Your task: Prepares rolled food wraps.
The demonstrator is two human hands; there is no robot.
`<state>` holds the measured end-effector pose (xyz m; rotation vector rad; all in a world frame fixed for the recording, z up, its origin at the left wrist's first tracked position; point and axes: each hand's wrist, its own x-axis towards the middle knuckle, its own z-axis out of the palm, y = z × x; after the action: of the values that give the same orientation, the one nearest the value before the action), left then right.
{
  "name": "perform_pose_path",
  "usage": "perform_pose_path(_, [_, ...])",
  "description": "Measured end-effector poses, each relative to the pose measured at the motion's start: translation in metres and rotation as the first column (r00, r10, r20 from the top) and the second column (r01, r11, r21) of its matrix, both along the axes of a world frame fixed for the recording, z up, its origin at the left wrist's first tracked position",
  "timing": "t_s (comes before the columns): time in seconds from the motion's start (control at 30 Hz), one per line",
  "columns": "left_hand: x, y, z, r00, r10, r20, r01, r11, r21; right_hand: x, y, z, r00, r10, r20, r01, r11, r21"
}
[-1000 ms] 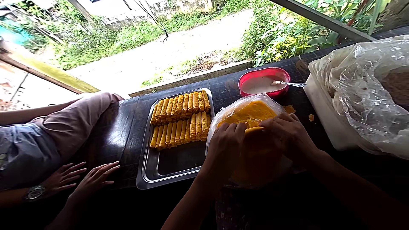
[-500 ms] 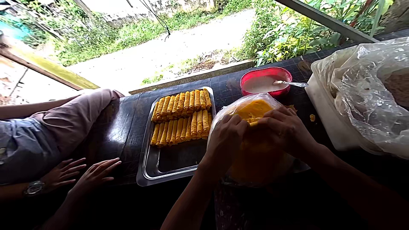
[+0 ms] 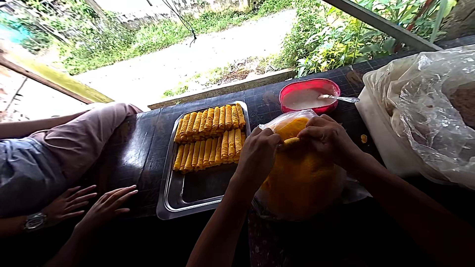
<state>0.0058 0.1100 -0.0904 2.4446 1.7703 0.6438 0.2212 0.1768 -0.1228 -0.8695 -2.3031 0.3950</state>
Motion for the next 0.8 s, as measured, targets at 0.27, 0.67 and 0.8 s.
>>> perform_pose_path(0.27, [0.0,0.0,0.0,0.993,-0.116,0.031,0.113,0.991,0.077,-0.001,-0.01,0.011,0.999,0.029,0.029,-0.034,0.977,0.21])
perform_pose_path(0.67, [-0.019,0.009,0.034,0.849,0.077,0.523,0.139,0.923,-0.36,-0.002,-0.004,0.021,0.995,0.078,-0.06,-0.069,0.988,0.138])
perform_pose_path(0.8, [-0.03,-0.01,0.036,0.648,0.15,0.746,0.28,0.865,-0.418,-0.01,-0.013,0.033,0.982,0.127,-0.139,-0.099,0.977,0.191])
